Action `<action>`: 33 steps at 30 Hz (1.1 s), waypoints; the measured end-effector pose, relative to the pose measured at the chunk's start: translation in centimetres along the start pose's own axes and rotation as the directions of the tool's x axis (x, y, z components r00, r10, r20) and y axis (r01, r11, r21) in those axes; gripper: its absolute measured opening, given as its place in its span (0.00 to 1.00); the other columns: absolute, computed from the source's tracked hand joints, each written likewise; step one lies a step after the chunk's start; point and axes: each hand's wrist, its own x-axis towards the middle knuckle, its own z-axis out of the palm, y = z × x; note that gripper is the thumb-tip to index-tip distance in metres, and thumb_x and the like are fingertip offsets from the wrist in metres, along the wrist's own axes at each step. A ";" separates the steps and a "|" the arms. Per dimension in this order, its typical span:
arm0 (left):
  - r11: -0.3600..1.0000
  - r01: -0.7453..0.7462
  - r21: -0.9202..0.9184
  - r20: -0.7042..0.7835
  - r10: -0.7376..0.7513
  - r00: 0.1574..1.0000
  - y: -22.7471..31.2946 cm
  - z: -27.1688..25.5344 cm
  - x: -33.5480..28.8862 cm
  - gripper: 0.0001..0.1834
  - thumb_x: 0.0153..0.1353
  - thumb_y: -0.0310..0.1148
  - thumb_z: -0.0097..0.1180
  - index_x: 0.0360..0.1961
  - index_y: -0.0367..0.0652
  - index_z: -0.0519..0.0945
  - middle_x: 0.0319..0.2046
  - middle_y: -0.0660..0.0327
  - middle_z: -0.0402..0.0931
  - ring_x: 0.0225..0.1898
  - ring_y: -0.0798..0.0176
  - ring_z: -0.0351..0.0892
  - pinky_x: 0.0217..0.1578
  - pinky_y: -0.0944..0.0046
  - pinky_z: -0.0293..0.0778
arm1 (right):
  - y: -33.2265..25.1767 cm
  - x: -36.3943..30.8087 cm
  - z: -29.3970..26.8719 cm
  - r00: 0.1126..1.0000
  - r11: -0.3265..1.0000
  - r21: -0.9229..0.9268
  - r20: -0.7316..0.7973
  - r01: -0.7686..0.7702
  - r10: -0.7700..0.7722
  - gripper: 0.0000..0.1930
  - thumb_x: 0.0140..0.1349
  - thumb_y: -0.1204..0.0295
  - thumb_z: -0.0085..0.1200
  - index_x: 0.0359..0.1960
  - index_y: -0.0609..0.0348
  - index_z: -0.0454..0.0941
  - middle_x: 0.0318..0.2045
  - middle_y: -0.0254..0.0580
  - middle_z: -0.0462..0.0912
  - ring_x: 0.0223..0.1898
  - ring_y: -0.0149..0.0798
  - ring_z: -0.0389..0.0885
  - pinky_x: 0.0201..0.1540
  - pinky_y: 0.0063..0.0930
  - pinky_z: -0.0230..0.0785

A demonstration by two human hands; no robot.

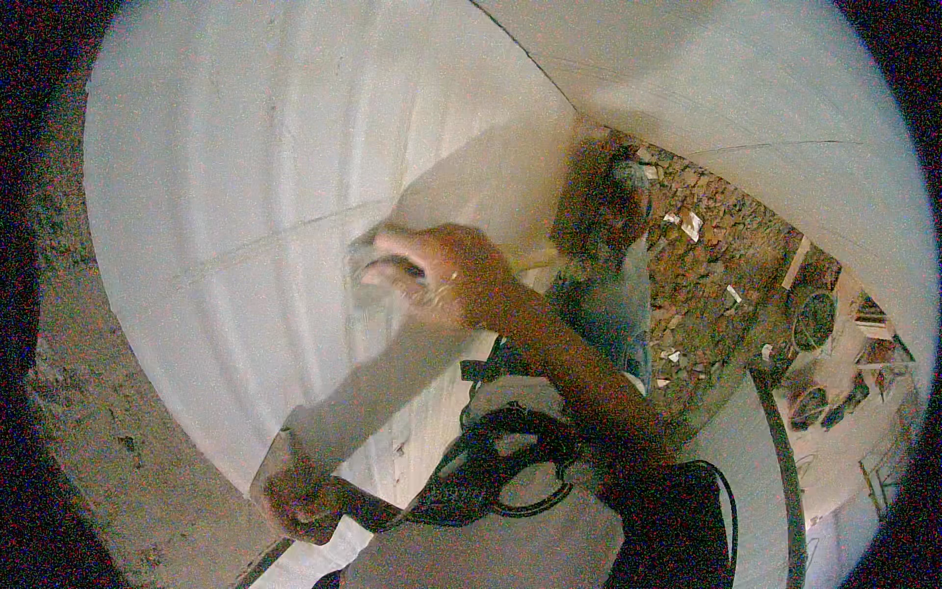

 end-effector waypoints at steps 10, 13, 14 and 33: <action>0.998 0.053 -0.040 0.016 -0.052 0.999 2.5 1.9 1.5 0.28 0.73 0.44 0.46 0.39 0.21 0.79 0.31 0.41 0.82 0.23 0.54 0.83 0.20 0.60 0.82 | -0.6 1.9 -1.6 0.994 0.995 0.076 0.093 -0.068 0.061 0.13 0.67 0.65 0.63 0.45 0.62 0.82 0.32 0.48 0.87 0.33 0.35 0.87 0.36 0.33 0.76; 0.997 0.048 -0.058 -0.038 -0.050 0.998 1.9 1.5 -0.1 0.28 0.73 0.44 0.47 0.39 0.20 0.79 0.31 0.41 0.82 0.23 0.54 0.83 0.20 0.60 0.83 | 0.2 1.4 -0.9 0.997 0.996 0.092 0.077 0.007 -0.014 0.14 0.66 0.63 0.64 0.44 0.62 0.82 0.31 0.50 0.87 0.32 0.40 0.88 0.35 0.35 0.76; 0.997 0.015 -0.070 -0.060 -0.020 0.998 0.6 1.4 -0.7 0.28 0.73 0.44 0.48 0.39 0.20 0.79 0.31 0.41 0.82 0.23 0.54 0.83 0.21 0.60 0.83 | -0.9 2.2 -1.2 0.997 0.999 0.047 0.080 0.012 -0.016 0.14 0.67 0.63 0.63 0.44 0.62 0.82 0.31 0.50 0.87 0.32 0.39 0.88 0.36 0.35 0.76; 0.999 0.007 -0.039 -0.037 -0.009 0.999 0.8 1.0 -0.6 0.30 0.73 0.47 0.49 0.39 0.22 0.81 0.30 0.41 0.83 0.25 0.53 0.84 0.23 0.59 0.84 | -6.8 2.6 0.3 0.994 0.996 0.013 0.068 0.084 -0.084 0.14 0.66 0.57 0.62 0.43 0.53 0.82 0.30 0.54 0.83 0.30 0.53 0.86 0.32 0.42 0.74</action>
